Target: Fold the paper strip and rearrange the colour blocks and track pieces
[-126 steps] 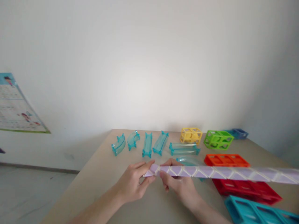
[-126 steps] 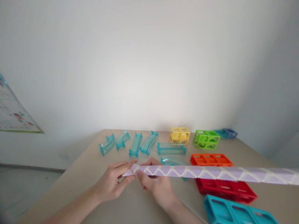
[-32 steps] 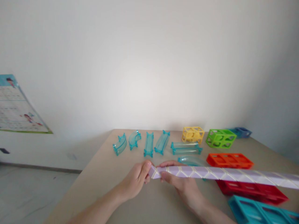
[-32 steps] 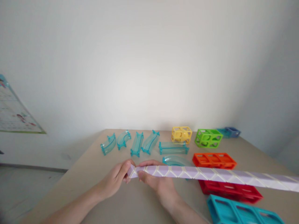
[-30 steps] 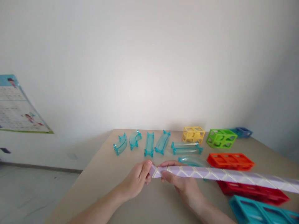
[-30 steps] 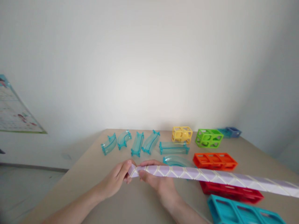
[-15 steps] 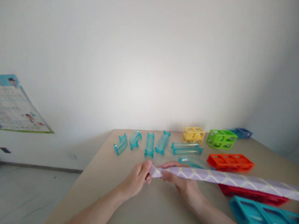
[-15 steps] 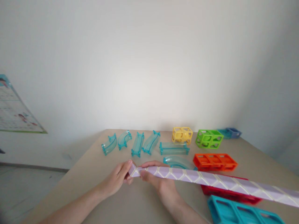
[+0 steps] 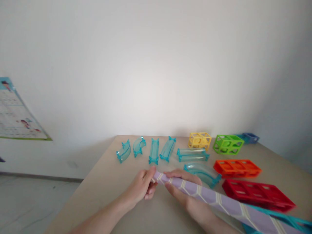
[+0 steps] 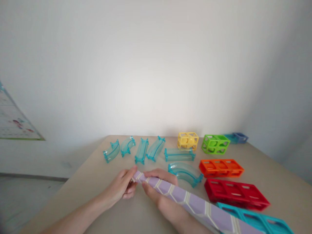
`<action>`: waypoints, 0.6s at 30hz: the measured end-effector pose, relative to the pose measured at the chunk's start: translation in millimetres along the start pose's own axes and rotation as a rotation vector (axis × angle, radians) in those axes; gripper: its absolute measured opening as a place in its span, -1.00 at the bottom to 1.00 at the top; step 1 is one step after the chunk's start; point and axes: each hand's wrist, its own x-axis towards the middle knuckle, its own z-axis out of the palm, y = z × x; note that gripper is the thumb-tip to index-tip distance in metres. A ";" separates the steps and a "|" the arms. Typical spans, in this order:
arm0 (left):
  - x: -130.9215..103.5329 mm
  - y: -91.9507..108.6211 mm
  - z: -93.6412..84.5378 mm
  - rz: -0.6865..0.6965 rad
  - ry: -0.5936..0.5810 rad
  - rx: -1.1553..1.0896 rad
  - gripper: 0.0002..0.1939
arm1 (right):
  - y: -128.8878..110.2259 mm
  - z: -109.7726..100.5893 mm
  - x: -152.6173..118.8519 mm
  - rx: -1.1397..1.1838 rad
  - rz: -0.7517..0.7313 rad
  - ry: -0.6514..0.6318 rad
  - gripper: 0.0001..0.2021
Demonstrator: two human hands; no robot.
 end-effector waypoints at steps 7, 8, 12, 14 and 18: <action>-2.8 -3.3 1.7 -0.051 0.105 0.171 -0.34 | -3.5 -1.0 1.3 -0.086 0.119 -0.031 -0.82; -1.8 -4.5 1.3 -0.053 0.123 0.195 -0.33 | -3.4 -0.5 1.2 -0.090 0.125 -0.035 -0.82; 0.4 -6.4 -1.2 0.010 0.093 0.197 -0.33 | 0.1 4.0 -0.5 -0.037 0.113 -0.060 -0.80; -0.5 -3.8 -2.3 0.048 0.045 0.095 -0.38 | 2.4 5.8 -1.4 0.024 0.127 -0.073 -0.76; -3.8 6.8 -4.2 -0.017 -0.077 -0.250 -0.51 | 4.2 5.3 -0.8 0.096 0.150 -0.079 -0.74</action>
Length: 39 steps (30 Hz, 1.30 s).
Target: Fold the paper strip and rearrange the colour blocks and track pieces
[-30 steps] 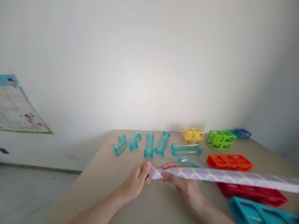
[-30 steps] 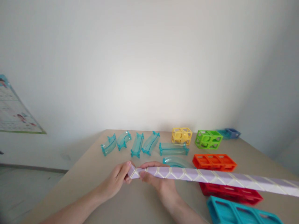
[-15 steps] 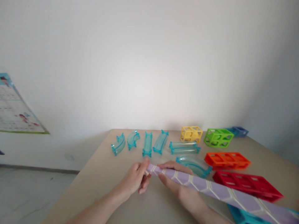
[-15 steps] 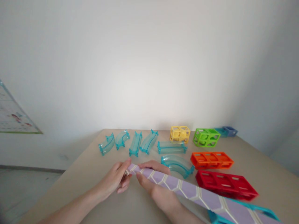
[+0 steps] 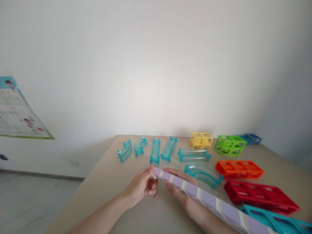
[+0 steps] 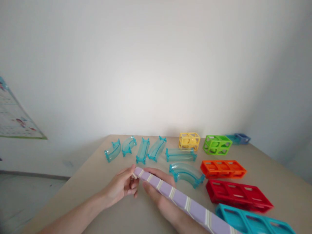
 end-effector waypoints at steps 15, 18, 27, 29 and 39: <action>-5.2 16.6 -22.1 -0.404 -0.431 -0.069 -0.59 | -16.7 -12.3 -1.5 0.028 0.002 -0.215 -0.74; -5.6 19.1 -26.4 -0.520 -0.472 -0.110 -0.56 | -17.8 -14.4 -1.6 -0.004 0.008 -0.220 -0.77; -10.4 29.4 -27.0 -0.784 -0.579 -0.042 -0.48 | -21.0 -20.2 -3.6 0.099 0.022 -0.457 -0.70; -10.4 26.6 -27.3 -0.738 -0.584 -0.029 -0.48 | -20.6 -20.7 -1.3 0.146 0.020 -0.451 -0.70; -8.1 20.7 -33.2 -0.255 -0.374 0.109 -0.62 | -2.8 -13.4 7.8 0.425 0.130 -0.269 -0.74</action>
